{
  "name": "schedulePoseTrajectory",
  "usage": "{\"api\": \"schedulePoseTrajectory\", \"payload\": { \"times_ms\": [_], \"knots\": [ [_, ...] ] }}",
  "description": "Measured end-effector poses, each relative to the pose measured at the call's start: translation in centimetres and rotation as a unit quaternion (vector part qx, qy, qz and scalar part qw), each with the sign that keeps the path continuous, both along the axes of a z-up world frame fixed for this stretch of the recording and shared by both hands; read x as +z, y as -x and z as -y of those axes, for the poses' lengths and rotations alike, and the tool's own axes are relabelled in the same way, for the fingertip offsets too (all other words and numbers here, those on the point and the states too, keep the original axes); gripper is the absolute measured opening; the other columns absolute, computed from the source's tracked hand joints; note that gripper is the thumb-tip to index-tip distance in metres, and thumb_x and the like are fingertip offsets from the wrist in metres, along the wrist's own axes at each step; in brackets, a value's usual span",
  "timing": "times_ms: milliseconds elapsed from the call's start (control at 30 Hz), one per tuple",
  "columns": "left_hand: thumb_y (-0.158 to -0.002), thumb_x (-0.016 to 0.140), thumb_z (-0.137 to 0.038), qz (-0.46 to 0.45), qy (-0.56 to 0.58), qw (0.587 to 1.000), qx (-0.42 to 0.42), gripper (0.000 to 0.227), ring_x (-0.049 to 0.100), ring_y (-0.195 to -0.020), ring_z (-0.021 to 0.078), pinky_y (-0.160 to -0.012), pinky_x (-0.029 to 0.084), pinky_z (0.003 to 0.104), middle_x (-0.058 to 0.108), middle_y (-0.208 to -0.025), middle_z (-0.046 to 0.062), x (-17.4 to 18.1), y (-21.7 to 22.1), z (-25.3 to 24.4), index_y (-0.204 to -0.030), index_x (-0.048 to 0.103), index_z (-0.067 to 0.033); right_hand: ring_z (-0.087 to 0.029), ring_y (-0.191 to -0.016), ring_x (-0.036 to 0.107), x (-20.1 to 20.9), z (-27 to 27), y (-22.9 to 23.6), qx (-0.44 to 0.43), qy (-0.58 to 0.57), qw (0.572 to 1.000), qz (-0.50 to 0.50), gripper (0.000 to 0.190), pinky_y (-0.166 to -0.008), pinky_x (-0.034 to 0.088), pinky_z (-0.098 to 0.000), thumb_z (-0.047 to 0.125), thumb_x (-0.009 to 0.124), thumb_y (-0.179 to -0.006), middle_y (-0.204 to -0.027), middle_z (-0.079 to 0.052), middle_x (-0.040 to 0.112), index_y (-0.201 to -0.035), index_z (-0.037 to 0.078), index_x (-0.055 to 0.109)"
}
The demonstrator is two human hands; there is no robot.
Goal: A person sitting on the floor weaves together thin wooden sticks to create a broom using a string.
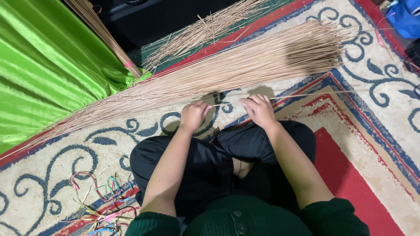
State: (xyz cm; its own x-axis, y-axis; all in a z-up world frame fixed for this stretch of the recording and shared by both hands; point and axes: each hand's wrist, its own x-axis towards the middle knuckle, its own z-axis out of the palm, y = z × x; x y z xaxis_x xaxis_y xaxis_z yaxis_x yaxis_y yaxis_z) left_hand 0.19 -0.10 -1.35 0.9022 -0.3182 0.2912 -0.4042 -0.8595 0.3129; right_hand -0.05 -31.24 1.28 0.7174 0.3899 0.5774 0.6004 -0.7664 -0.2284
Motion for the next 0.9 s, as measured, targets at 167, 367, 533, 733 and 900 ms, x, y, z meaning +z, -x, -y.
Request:
{"api": "schedulePoseTrajectory", "payload": {
  "times_ms": [167, 367, 533, 733, 900],
  "knots": [
    [-0.103, 0.058, -0.045, -0.006, 0.012, 1.000, -0.009, 0.026, 0.072, -0.091, 0.0285, -0.079, 0.059, 0.045, 0.070, -0.087, 0.003, 0.6, 0.0, -0.1, -0.101, 0.073, -0.0232, -0.025, -0.090, 0.066, -0.8, 0.4, -0.4, -0.005, 0.005, 1.000, 0.010, 0.012, -0.081, 0.050, -0.0382, 0.021, 0.068, -0.100, -0.091, 0.000, 0.063, -0.109, 0.023, 0.075],
    [-0.103, 0.059, -0.046, 0.017, -0.011, 1.000, 0.018, 0.026, 0.071, -0.091, 0.0239, -0.078, 0.057, 0.041, 0.068, -0.086, -0.001, 1.1, -0.4, -1.5, -0.101, 0.074, -0.0247, -0.021, -0.091, 0.064, -0.4, 1.8, -0.8, -0.060, -0.001, 0.998, 0.035, 0.010, -0.084, 0.049, -0.0363, 0.027, 0.069, -0.100, -0.091, 0.005, 0.061, -0.108, 0.027, 0.075],
    [-0.104, 0.058, -0.044, 0.003, 0.011, 1.000, -0.008, 0.027, 0.072, -0.091, 0.0256, -0.078, 0.058, 0.041, 0.069, -0.086, 0.000, 0.4, 0.2, -0.1, -0.099, 0.073, -0.0221, -0.024, -0.090, 0.065, 0.2, -0.1, 0.0, -0.011, -0.009, 1.000, 0.021, 0.013, -0.081, 0.049, -0.0375, 0.026, 0.073, -0.097, -0.090, 0.002, 0.062, -0.109, 0.025, 0.076],
    [-0.104, 0.055, -0.044, -0.010, 0.018, 1.000, -0.016, 0.028, 0.071, -0.091, 0.0290, -0.078, 0.059, 0.045, 0.068, -0.087, 0.004, 0.8, 0.2, 0.0, -0.100, 0.071, -0.0215, -0.026, -0.088, 0.065, -0.2, 0.3, -0.4, 0.000, 0.011, 1.000, 0.019, 0.010, -0.076, 0.049, -0.0385, 0.026, 0.069, -0.101, -0.089, 0.000, 0.062, -0.106, 0.022, 0.076],
    [-0.105, 0.053, -0.046, -0.011, 0.004, 1.000, -0.009, 0.029, 0.071, -0.094, 0.0257, -0.079, 0.058, 0.042, 0.067, -0.088, 0.001, 0.1, -0.1, -0.4, -0.101, 0.071, -0.0228, -0.023, -0.086, 0.064, -0.6, 0.8, -0.6, -0.018, 0.002, 1.000, 0.021, 0.014, -0.078, 0.049, -0.0374, 0.025, 0.074, -0.094, -0.088, 0.003, 0.061, -0.108, 0.025, 0.076]
  ]
}}
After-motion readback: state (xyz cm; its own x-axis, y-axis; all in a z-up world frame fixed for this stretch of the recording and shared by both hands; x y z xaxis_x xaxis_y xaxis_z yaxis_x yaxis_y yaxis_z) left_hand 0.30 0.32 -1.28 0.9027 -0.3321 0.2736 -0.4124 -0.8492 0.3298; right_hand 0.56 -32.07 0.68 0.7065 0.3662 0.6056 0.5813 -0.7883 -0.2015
